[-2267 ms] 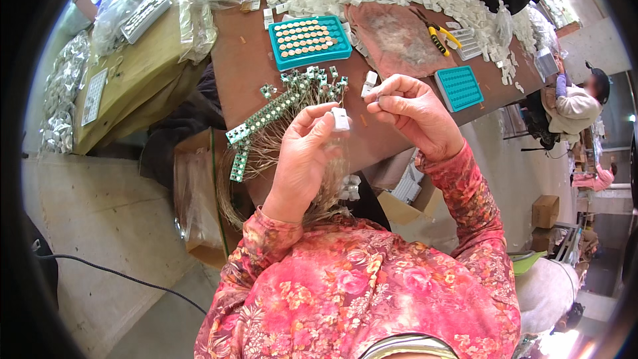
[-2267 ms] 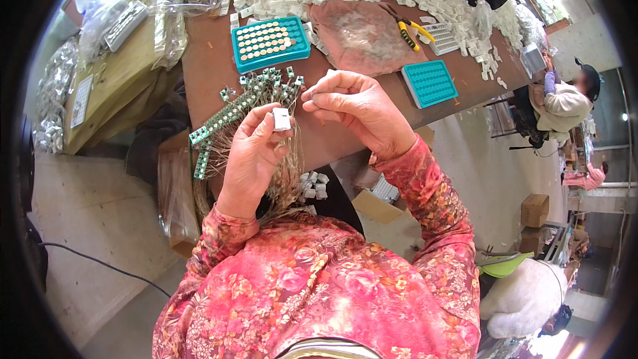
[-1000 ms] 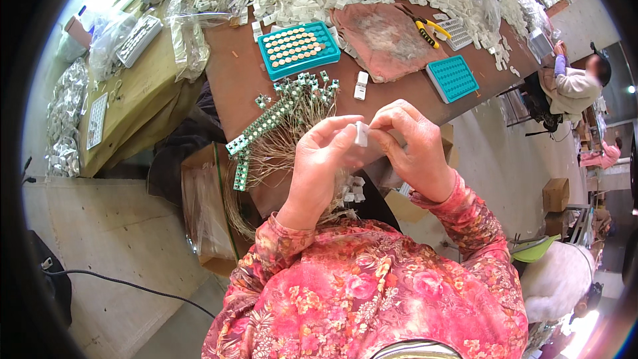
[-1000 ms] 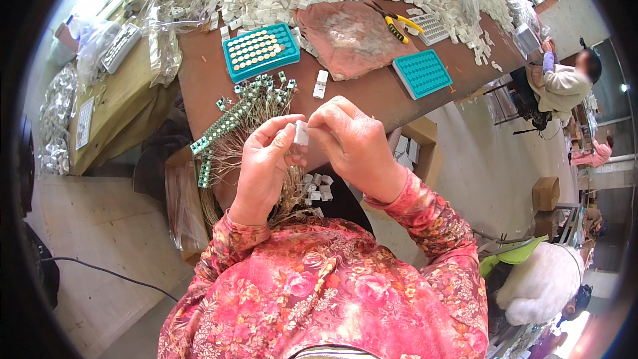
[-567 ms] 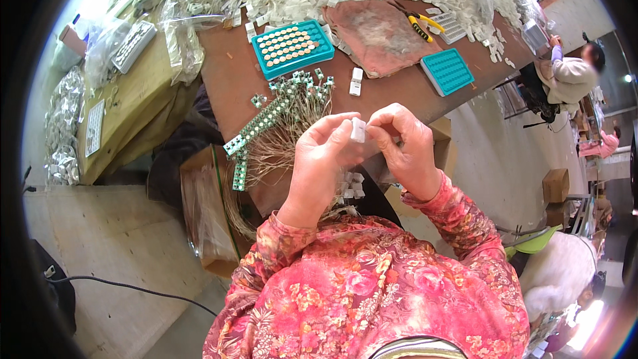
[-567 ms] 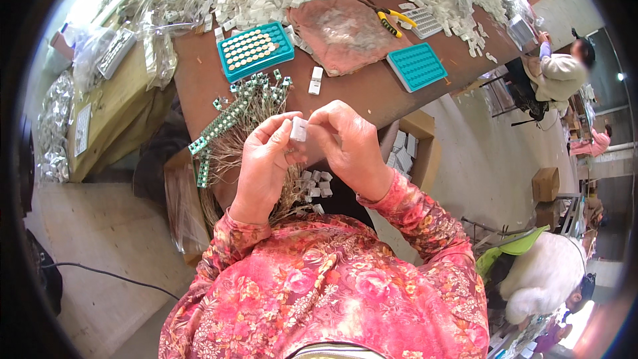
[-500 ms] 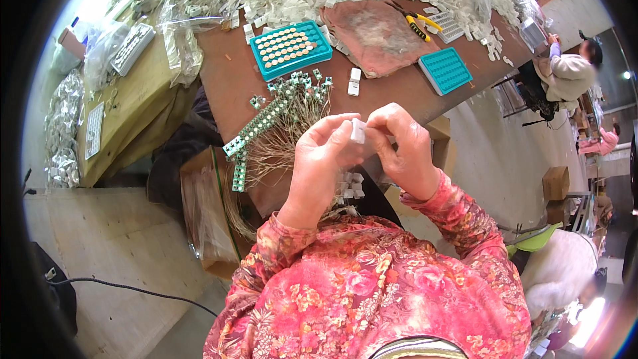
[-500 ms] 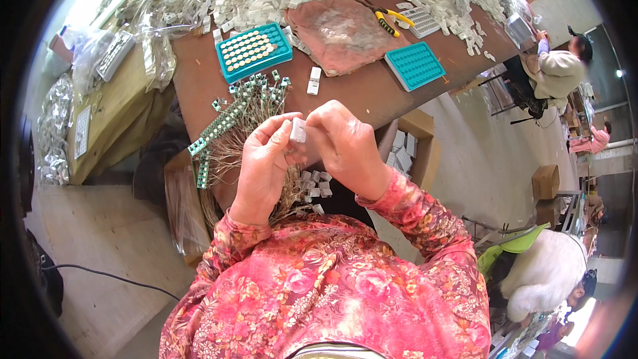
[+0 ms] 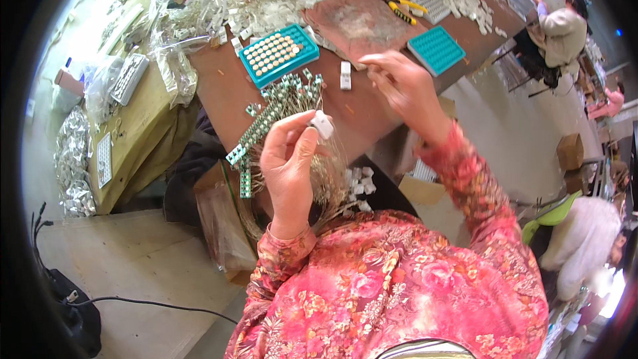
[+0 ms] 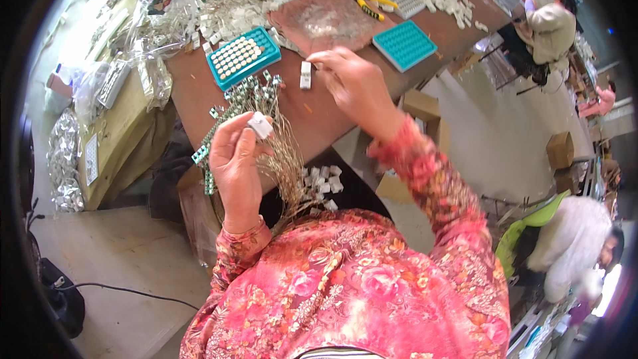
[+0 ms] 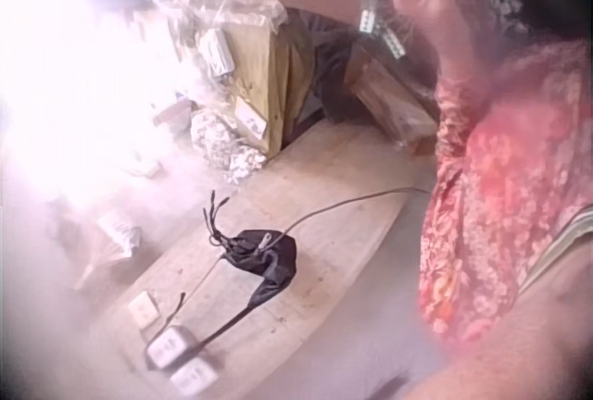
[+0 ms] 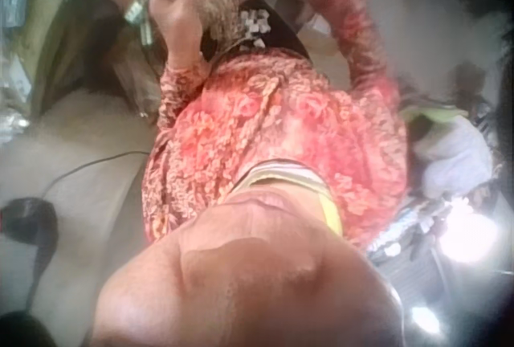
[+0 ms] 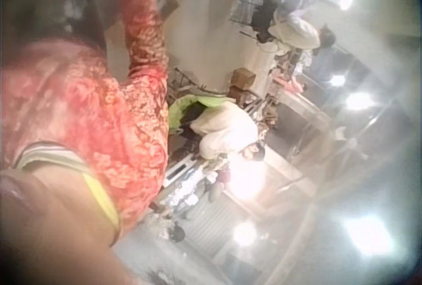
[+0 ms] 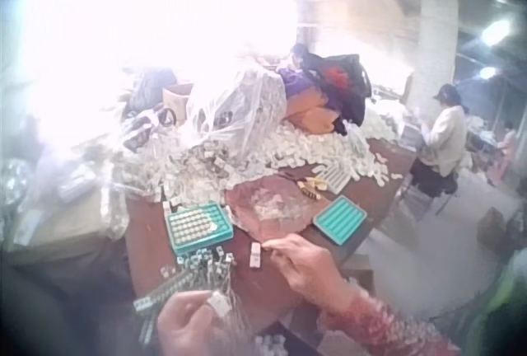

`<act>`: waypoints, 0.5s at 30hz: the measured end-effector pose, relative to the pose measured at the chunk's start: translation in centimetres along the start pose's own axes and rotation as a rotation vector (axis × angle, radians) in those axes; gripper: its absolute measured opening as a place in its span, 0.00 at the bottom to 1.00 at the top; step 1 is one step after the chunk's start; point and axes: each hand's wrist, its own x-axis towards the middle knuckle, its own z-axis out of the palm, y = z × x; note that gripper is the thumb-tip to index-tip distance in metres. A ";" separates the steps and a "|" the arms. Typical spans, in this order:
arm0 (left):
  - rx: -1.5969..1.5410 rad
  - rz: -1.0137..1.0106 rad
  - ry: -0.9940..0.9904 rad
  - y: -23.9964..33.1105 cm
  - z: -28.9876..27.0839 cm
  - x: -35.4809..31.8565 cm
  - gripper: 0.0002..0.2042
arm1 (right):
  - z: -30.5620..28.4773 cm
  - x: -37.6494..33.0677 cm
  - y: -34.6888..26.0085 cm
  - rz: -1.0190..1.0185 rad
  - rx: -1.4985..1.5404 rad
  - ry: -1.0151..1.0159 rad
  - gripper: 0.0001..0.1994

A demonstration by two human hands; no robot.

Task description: The person assembles small LED light units by inserting batteries into white plastic housings and attaching them to a string of lights. They repeatedly test the lights and place the completed units on the table.

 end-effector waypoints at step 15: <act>0.659 0.435 -0.878 -1.5 0.4 -7.5 0.10 | -0.3 -1.9 4.1 -0.067 0.099 -0.027 0.10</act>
